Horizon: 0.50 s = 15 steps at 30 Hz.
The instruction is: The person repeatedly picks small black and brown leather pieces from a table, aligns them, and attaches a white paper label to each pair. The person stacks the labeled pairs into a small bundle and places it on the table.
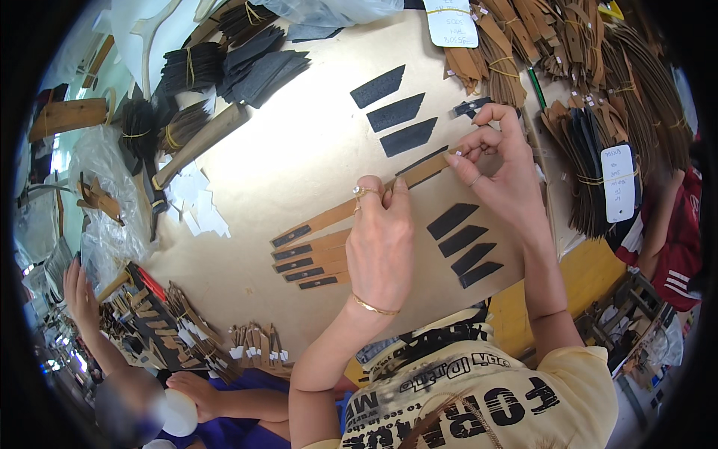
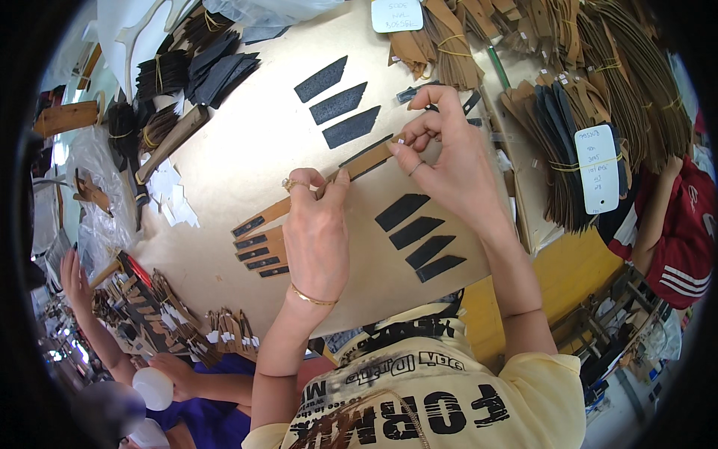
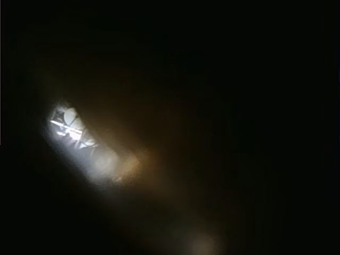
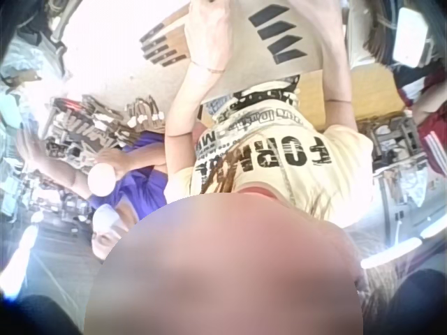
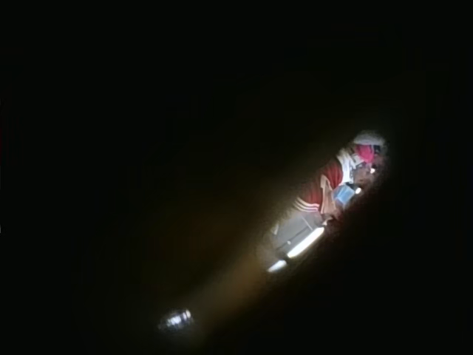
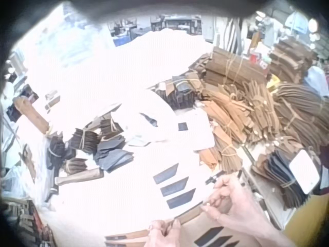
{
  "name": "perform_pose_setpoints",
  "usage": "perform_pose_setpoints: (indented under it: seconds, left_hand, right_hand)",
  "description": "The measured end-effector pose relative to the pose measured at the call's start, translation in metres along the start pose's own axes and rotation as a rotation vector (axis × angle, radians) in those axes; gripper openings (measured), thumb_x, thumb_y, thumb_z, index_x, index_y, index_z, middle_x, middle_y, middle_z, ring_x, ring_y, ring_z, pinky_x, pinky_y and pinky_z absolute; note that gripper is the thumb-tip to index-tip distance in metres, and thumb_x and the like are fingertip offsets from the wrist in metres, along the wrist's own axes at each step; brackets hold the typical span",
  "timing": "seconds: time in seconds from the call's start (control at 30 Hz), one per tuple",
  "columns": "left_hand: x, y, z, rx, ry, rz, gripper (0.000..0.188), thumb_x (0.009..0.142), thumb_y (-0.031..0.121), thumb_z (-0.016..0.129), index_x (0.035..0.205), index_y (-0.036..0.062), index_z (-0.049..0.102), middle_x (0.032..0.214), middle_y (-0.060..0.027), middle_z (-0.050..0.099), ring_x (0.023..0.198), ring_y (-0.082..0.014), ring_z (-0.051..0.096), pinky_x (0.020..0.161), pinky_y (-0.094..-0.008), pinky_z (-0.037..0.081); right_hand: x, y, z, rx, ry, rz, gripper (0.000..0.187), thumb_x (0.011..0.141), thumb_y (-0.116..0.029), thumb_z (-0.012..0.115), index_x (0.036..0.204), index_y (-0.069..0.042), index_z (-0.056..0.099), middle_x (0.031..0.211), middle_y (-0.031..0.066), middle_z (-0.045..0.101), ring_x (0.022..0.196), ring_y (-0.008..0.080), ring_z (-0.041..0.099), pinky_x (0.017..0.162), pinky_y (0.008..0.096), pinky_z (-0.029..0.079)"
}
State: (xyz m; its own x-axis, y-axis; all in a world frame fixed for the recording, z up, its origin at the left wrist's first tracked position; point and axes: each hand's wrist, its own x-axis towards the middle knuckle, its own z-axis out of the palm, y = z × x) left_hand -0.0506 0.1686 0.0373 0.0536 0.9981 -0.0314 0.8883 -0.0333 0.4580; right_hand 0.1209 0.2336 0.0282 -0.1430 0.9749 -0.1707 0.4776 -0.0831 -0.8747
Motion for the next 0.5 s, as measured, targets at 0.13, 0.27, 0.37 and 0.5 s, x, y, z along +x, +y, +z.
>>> perform_pose_setpoints:
  seconds: [0.13,0.27,0.37,0.5]
  left_hand:
    - [0.0005,0.0000,-0.0011,-0.003,-0.015,-0.007,0.026,0.084,-0.004,0.064,0.110,-0.0068,0.065,0.102,-0.0149,0.049,0.077,-0.0262,0.065,0.061,-0.0346,0.056]
    - [0.0005,0.0002,-0.0017,-0.008,-0.020,-0.009,0.028,0.083,-0.005,0.064,0.112,-0.0066,0.064,0.103,-0.0153,0.050,0.078,-0.0265,0.065,0.061,-0.0348,0.056]
    - [0.0005,0.0003,-0.0016,-0.006,-0.024,-0.015,0.030,0.083,-0.005,0.064,0.112,-0.0067,0.064,0.104,-0.0156,0.050,0.079,-0.0266,0.065,0.061,-0.0351,0.056]
    - [0.0007,0.0004,-0.0022,-0.016,-0.047,-0.033,0.030,0.083,-0.005,0.063,0.113,-0.0065,0.064,0.104,-0.0160,0.051,0.080,-0.0273,0.066,0.063,-0.0354,0.056]
  right_hand:
    - [0.0006,0.0004,0.0001,-0.011,0.006,-0.007,0.046,0.083,-0.003,0.076,0.115,-0.006,0.043,0.081,0.0013,0.066,0.077,0.0080,0.056,0.076,0.0241,0.046]
    - [0.0010,0.0014,0.0010,-0.013,0.009,-0.019,0.044,0.083,-0.003,0.075,0.113,-0.006,0.043,0.081,0.0016,0.066,0.077,0.0083,0.056,0.075,0.0242,0.045]
    - [0.0008,0.0019,0.0015,-0.048,0.009,-0.045,0.045,0.083,-0.003,0.075,0.113,-0.006,0.041,0.082,0.0021,0.066,0.077,0.0081,0.055,0.076,0.0248,0.046]
    - [-0.0017,0.0024,0.0036,-0.079,0.027,-0.089,0.035,0.082,-0.002,0.075,0.108,-0.005,0.050,0.087,0.0044,0.065,0.078,0.0130,0.057,0.077,0.0265,0.046]
